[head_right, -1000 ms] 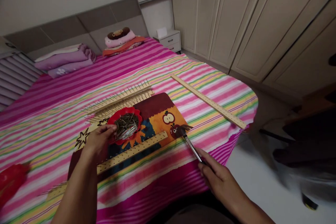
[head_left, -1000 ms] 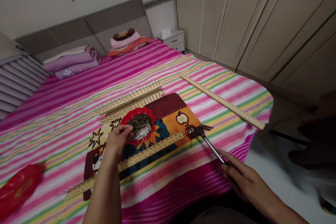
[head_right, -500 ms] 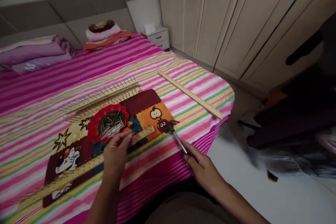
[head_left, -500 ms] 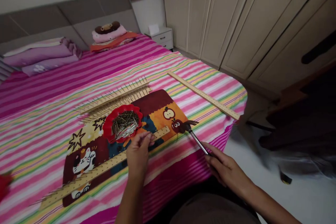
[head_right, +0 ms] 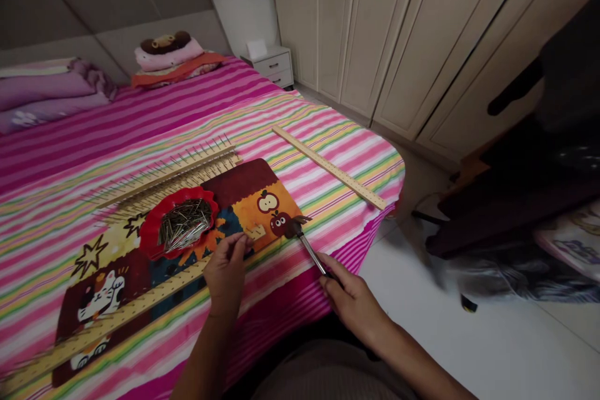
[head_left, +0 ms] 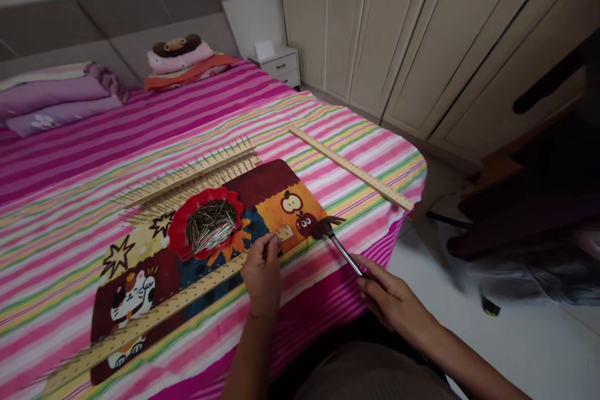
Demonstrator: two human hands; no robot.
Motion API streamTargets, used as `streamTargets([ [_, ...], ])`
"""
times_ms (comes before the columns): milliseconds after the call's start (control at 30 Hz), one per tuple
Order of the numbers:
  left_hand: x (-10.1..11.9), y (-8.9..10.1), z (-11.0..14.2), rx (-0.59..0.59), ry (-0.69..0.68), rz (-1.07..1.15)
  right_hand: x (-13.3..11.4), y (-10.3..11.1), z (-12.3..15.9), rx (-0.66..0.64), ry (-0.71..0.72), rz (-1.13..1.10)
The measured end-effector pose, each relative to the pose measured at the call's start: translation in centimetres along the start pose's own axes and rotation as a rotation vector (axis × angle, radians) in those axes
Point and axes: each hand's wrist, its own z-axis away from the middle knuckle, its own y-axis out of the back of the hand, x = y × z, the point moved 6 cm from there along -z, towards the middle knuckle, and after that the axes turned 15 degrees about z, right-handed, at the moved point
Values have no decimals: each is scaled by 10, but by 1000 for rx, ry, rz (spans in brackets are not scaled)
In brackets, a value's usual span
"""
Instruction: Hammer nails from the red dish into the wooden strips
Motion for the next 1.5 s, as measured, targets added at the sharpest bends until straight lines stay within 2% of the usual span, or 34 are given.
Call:
streamTargets([
  [367,5,0,-2,-11,-150,-137,4,-1,-1,1,5,-6],
  [567,6,-2,-1,-9,-165,-144,4,-2,-1,-18,25,16],
  [767,-1,-4,0,-29,-150,-130,8,-3,-3,-4,42,12],
  [967,-4,-8,1,4,-220,-194,4,-2,-2,0,28,22],
  [1167,6,-12,4,-4,-366,-295,-14,0,3,39,98,64],
  [1500,4,-16,6,-59,-346,-325,-78,-14,4,-49,458,291],
])
